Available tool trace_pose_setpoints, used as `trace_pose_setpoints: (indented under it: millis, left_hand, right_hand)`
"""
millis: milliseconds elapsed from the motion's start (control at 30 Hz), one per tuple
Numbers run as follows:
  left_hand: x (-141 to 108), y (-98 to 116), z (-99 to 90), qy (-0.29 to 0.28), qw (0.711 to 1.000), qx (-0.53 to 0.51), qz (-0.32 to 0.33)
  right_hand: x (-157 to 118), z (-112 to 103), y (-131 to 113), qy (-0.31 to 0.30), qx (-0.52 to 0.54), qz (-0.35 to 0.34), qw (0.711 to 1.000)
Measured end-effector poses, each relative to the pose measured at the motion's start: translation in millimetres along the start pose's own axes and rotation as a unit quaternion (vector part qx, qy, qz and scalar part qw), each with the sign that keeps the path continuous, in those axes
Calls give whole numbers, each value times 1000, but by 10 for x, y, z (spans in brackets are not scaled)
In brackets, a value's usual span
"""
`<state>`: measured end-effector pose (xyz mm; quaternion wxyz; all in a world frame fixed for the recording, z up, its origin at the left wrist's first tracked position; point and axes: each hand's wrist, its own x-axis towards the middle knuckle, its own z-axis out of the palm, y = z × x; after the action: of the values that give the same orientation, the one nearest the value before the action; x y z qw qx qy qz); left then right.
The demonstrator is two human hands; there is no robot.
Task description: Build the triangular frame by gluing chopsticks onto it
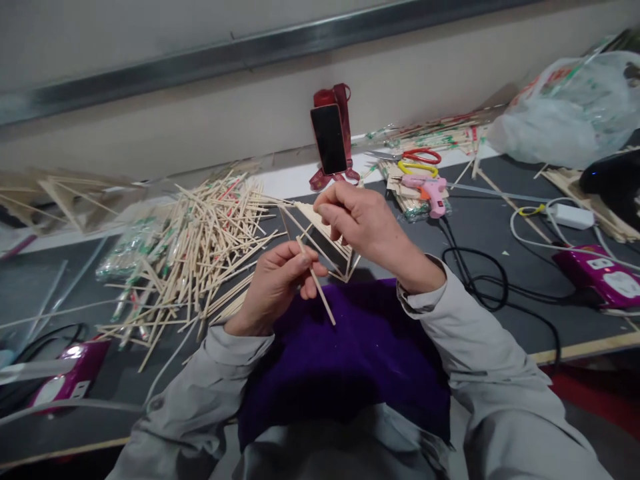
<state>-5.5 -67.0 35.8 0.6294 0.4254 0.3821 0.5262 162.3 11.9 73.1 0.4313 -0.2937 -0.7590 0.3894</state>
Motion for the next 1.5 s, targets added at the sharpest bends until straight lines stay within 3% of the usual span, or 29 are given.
trace_pose_setpoints:
  millis: [200,367,633,1000,1233,1500]
  left_hand:
    - [10,-2,-5,25,999,6,19]
    - [18,75,-27,66,997,-39,31]
    - [88,245,-161,167,982,-51,66]
    - [94,150,-145,127,990,-17,50]
    - [52,131,-66,97,995,-6,30]
    - [33,87,-51,83,997,9,7]
  right_hand:
    - [-37,-7,-96,-83,101,47,990]
    - [-40,7,-84,-78,90,73,990]
    - [-57,105,-57,-122,108,119,979]
    - [-61,184,-110,-126,4,84,988]
    - [-80,227,-53,-119,57,1,991]
    - [-78,165,-136,-107,59,-17,992]
